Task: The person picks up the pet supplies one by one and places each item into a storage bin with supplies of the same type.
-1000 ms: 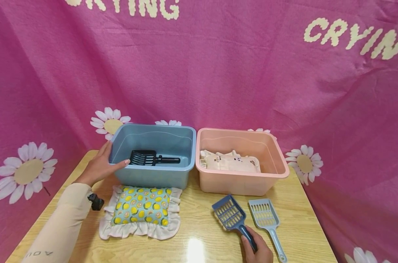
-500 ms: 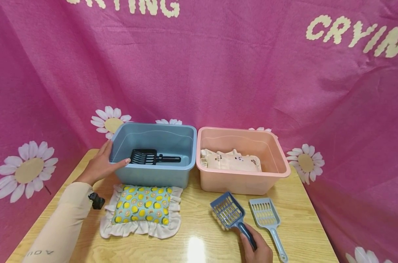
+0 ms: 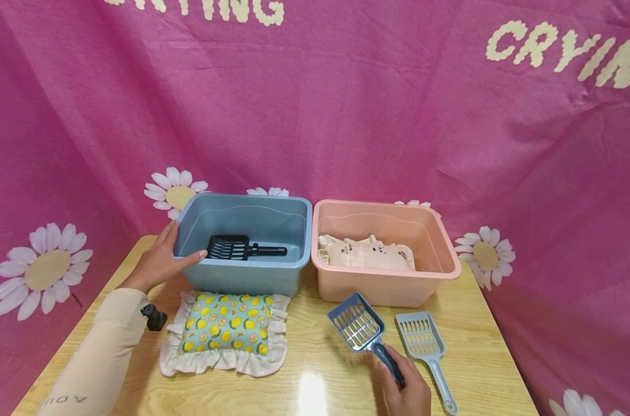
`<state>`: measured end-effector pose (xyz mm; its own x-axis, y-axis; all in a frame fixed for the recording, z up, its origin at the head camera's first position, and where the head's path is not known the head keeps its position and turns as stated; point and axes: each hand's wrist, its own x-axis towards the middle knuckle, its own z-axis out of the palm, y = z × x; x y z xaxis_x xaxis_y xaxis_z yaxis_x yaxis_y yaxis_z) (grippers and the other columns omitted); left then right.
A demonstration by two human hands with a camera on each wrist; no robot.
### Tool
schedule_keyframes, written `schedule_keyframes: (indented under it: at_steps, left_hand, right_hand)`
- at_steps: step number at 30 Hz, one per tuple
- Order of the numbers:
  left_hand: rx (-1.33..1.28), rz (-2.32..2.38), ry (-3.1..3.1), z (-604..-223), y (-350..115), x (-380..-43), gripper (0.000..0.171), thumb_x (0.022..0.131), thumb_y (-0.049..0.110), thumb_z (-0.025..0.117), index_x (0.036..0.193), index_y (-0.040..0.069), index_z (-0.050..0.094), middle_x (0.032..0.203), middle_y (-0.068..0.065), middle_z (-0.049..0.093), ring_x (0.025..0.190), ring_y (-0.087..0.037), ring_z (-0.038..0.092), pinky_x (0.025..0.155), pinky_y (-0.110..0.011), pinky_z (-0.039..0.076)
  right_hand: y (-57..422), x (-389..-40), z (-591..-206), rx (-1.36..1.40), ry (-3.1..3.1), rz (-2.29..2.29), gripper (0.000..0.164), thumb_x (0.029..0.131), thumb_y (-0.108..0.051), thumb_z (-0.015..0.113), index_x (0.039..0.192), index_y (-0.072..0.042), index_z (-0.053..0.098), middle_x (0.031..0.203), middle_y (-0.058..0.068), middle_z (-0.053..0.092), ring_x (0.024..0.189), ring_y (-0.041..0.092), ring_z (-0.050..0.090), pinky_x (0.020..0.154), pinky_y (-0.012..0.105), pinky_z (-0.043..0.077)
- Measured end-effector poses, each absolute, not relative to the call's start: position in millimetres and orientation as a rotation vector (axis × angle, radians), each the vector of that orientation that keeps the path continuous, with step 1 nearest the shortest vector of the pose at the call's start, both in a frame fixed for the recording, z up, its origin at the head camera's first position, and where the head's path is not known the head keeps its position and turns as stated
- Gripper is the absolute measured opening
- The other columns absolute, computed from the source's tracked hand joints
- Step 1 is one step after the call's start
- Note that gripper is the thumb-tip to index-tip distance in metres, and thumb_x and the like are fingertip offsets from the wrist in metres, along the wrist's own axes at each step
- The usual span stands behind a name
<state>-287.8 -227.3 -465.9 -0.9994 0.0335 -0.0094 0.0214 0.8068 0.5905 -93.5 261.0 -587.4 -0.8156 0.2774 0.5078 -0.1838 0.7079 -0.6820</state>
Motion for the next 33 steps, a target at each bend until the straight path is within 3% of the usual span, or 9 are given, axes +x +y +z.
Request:
schedule_keyframes:
  at_steps: [15, 26, 33]
  left_hand:
    - [0.049, 0.978, 2.968, -467, -228, -288, 0.121, 0.075, 0.079, 0.055, 0.155, 0.014, -0.009, 0.162, -0.01, -0.005, 0.136, -0.05, 0.025, 0.099, -0.071, 0.031]
    - [0.052, 0.96, 2.98, -467, -228, -287, 0.12, 0.075, 0.079, 0.054, 0.155, 0.014, -0.008, 0.162, -0.011, -0.005, 0.136, -0.05, 0.026, 0.1, -0.071, 0.03]
    - [0.053, 0.96, 2.985, -468, -228, -287, 0.12, 0.075, 0.079, 0.054, 0.155, 0.014, -0.008, 0.162, -0.011, -0.004, 0.136, -0.05, 0.027, 0.1, -0.071, 0.03]
  right_hand:
    - [254, -95, -567, 0.116, -2.236, 0.979, 0.042, 0.07, 0.006, 0.081, 0.108, -0.008, 0.073, 0.085, 0.0, 0.067, 0.069, -0.001, 0.053, 0.061, 0.009, 0.042]
    - [242, -93, -548, 0.041, -2.273, 1.027, 0.04, 0.071, 0.005, 0.081, 0.107, -0.012, 0.074, 0.077, -0.005, 0.06, 0.057, 0.002, 0.045, 0.048, 0.013, 0.037]
    - [240, -98, -536, 0.05, -2.285, 1.037, 0.041, 0.074, 0.002, 0.081, 0.11, -0.014, 0.073, 0.081, -0.005, 0.062, 0.061, 0.004, 0.046, 0.053, 0.013, 0.038]
